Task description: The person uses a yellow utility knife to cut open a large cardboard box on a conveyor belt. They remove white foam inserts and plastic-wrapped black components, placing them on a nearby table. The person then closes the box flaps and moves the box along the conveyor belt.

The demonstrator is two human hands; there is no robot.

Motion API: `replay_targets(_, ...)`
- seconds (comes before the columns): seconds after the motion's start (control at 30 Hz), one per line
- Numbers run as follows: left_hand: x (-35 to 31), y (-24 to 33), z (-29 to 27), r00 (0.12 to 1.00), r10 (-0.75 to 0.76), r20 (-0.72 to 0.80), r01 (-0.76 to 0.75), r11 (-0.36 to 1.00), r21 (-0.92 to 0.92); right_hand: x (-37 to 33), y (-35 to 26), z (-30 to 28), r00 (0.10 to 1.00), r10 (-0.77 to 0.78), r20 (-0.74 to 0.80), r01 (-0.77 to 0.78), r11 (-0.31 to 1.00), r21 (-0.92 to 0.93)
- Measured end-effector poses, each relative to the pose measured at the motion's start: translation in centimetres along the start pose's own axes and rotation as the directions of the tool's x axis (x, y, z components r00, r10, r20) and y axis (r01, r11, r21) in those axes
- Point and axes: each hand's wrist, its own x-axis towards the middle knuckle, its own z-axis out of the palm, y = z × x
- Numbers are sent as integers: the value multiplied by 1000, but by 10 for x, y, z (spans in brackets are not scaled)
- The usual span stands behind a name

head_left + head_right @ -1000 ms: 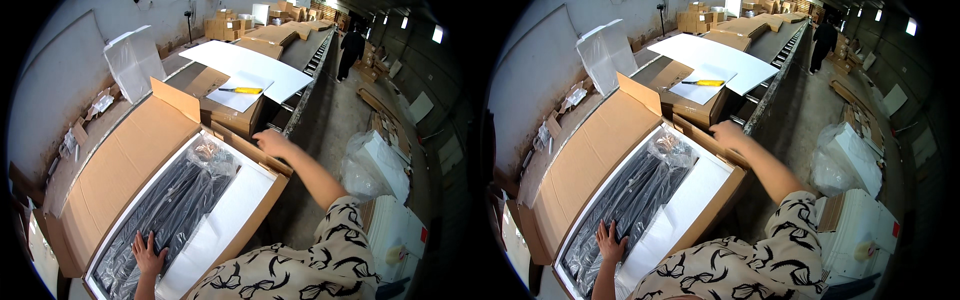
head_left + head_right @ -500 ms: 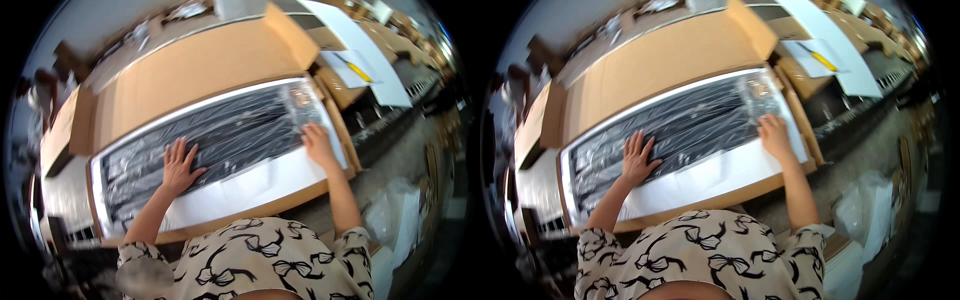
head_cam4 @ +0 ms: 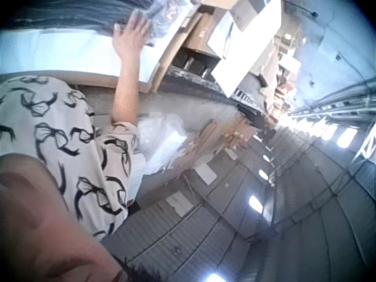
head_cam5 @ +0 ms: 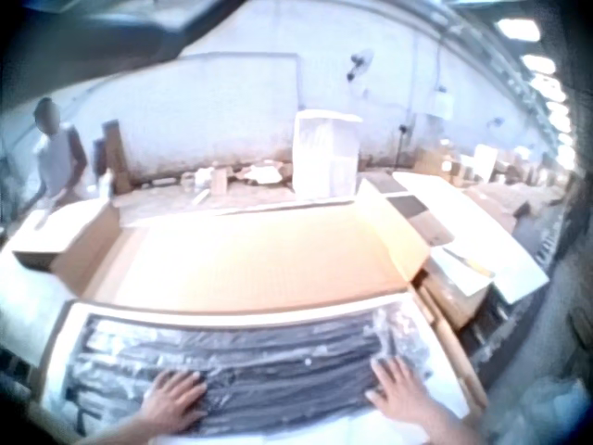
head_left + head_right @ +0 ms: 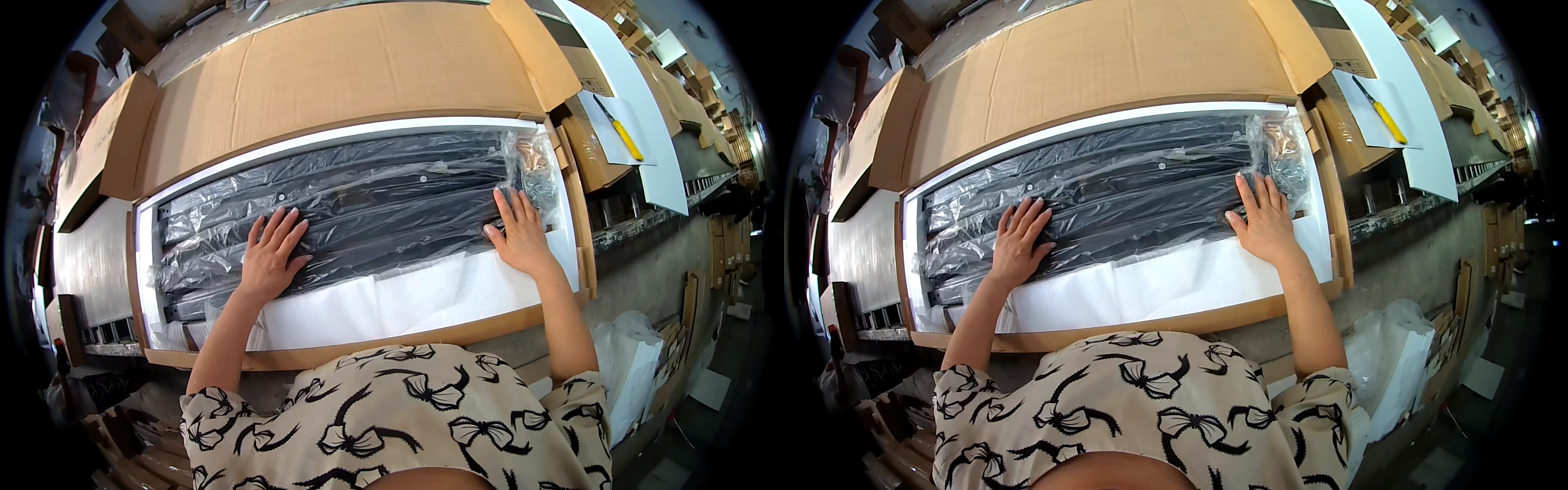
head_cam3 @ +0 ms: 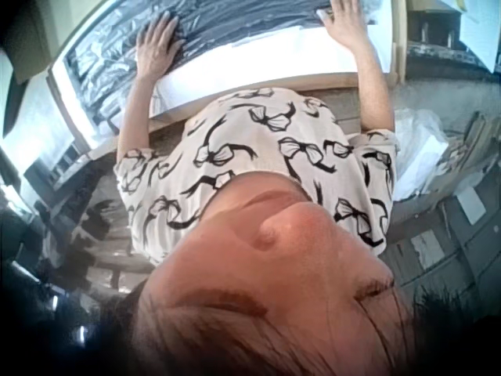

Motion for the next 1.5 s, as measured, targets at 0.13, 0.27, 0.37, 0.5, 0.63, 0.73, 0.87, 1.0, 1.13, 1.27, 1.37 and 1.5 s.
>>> replay_targets(0.13,0,-10,-6,1000,-23,-4,23,1000,16,12,-13,-34,1000,-19,5,19,996,-91)
replay_targets(0.27,11,-18,-3,1000,14,8,-15,997,71,61,-27,-30,859,-211,-466,210,976,-55)
replay_targets(0.37,14,-27,-1,999,46,-1,-45,993,111,87,-53,-9,816,-375,-440,373,923,-94)
replay_targets(0.5,7,-31,7,1000,13,-14,-12,996,87,82,-58,10,793,-429,-432,360,903,-235)
replay_targets(0.63,-4,-22,10,991,-130,14,126,978,168,82,-61,4,778,-450,-439,392,893,-220)
replay_targets(0.73,-11,-33,3,991,-133,1,131,979,158,81,-70,2,732,-465,-497,411,884,-223)
replay_targets(0.87,-6,-36,1,995,-91,-49,97,986,139,79,-76,-5,728,-445,-521,416,892,-180)
replay_targets(1.0,44,-9,-18,997,-76,-15,76,995,67,64,-45,-21,763,-351,-543,328,934,-143)
replay_targets(1.13,28,-36,10,981,-180,-76,167,974,-155,65,-59,-15,799,-279,-533,303,952,-45)
replay_targets(1.27,41,-20,11,918,-388,83,381,920,89,80,-58,23,791,-286,-541,355,934,25)
replay_targets(1.37,56,-23,13,920,-366,137,356,930,93,73,-54,20,887,-212,-410,260,964,63)
replay_targets(1.5,57,-27,15,918,-361,164,352,932,80,72,-56,15,926,-201,-319,236,969,73)
